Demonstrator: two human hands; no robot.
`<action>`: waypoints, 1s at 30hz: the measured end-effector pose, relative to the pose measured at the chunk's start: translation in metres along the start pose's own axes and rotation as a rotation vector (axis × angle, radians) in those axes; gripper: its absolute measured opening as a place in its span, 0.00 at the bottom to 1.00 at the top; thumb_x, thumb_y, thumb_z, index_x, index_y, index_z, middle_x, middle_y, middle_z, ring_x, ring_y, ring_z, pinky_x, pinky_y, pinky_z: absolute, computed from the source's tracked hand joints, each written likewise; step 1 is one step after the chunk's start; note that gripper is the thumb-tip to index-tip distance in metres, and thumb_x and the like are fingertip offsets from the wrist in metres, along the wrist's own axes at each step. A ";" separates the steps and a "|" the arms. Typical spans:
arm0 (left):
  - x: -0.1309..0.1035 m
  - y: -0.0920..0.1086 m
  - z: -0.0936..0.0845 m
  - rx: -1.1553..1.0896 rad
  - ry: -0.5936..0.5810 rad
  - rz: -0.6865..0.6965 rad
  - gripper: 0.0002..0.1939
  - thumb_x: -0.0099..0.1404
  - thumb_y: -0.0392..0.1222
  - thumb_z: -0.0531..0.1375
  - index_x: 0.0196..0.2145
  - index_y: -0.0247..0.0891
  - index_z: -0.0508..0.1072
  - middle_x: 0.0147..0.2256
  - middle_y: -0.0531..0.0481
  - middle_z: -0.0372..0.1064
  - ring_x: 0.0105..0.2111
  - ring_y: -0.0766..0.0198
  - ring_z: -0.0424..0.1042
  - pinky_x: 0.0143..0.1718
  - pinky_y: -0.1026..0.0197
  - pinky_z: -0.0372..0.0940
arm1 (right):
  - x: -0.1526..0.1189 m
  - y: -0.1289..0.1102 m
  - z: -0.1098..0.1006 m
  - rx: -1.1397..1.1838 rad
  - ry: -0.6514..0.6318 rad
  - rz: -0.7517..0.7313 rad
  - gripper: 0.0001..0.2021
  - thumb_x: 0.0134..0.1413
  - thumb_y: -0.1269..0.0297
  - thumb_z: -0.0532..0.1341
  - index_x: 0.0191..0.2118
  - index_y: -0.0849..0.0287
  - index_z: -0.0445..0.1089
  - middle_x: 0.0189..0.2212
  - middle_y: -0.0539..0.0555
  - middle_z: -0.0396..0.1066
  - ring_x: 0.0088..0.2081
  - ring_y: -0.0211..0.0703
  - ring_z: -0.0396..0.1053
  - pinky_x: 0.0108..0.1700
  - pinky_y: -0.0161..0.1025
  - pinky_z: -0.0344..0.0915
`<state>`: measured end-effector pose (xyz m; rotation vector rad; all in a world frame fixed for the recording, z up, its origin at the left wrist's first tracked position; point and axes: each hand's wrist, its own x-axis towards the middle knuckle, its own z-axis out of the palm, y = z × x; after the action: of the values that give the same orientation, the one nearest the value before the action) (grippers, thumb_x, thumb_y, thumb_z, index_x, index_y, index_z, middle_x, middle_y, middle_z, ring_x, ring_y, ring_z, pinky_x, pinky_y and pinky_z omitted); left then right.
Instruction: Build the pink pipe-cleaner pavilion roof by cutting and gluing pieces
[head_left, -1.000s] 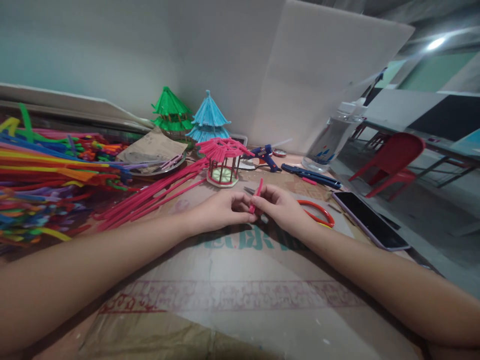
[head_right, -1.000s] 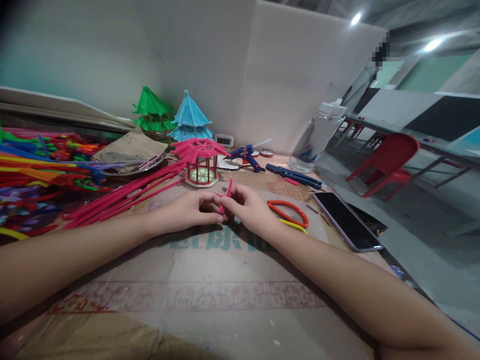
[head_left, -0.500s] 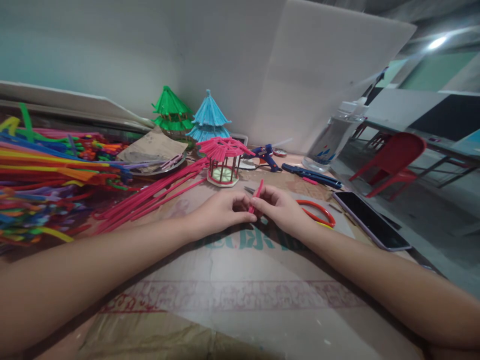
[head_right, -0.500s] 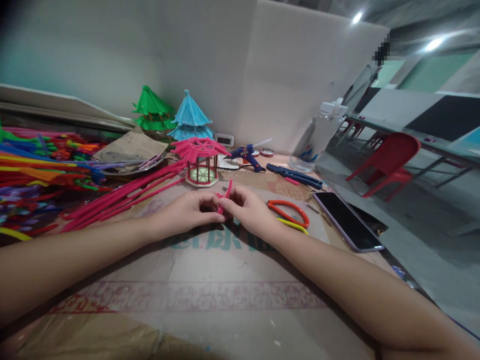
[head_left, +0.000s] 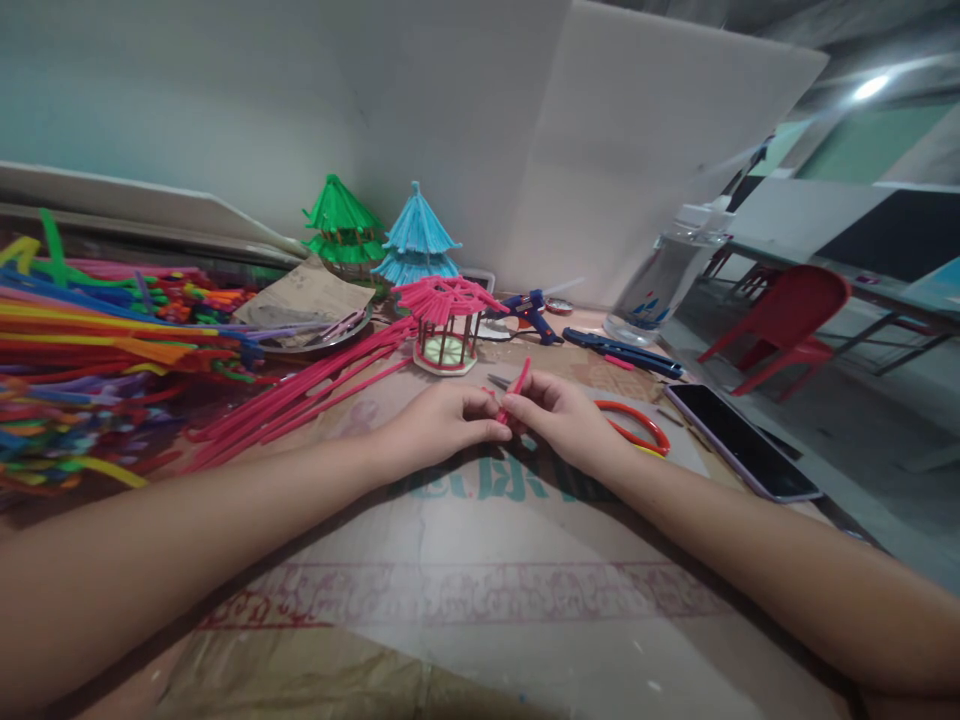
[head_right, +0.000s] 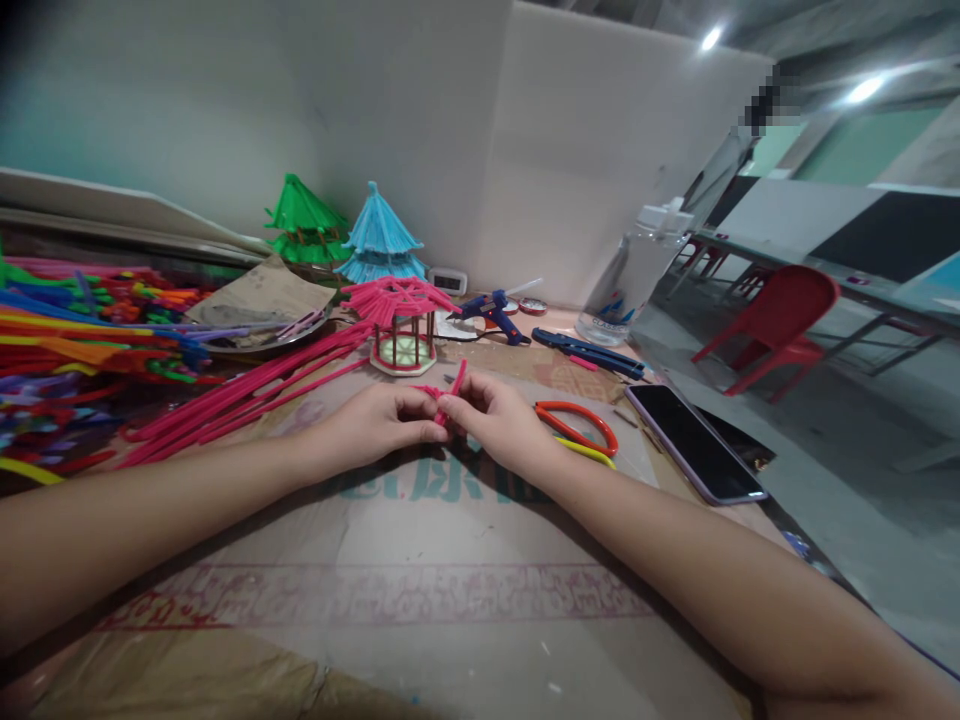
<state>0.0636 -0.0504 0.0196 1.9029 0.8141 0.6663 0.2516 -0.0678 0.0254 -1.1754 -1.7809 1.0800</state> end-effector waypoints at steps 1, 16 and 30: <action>0.000 0.000 0.000 0.005 -0.010 -0.009 0.06 0.61 0.39 0.63 0.33 0.34 0.79 0.32 0.49 0.78 0.34 0.63 0.75 0.37 0.64 0.67 | 0.000 0.000 0.000 -0.005 0.013 -0.011 0.12 0.56 0.54 0.62 0.33 0.58 0.67 0.26 0.49 0.69 0.28 0.38 0.66 0.31 0.36 0.62; 0.009 -0.012 -0.006 -0.411 -0.044 -0.055 0.14 0.63 0.49 0.61 0.34 0.33 0.78 0.35 0.44 0.79 0.37 0.61 0.77 0.45 0.59 0.68 | 0.003 0.005 0.000 0.024 0.071 -0.004 0.13 0.53 0.52 0.63 0.33 0.57 0.68 0.28 0.50 0.72 0.29 0.40 0.70 0.33 0.37 0.67; 0.004 -0.005 -0.002 -0.159 -0.002 -0.046 0.09 0.61 0.45 0.64 0.32 0.35 0.77 0.33 0.49 0.78 0.33 0.65 0.75 0.38 0.64 0.67 | -0.003 0.001 0.003 -0.211 0.079 -0.048 0.12 0.58 0.53 0.60 0.33 0.58 0.67 0.28 0.51 0.71 0.30 0.40 0.67 0.32 0.38 0.64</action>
<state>0.0638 -0.0447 0.0163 1.7364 0.7782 0.6808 0.2502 -0.0712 0.0231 -1.2746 -1.8861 0.8211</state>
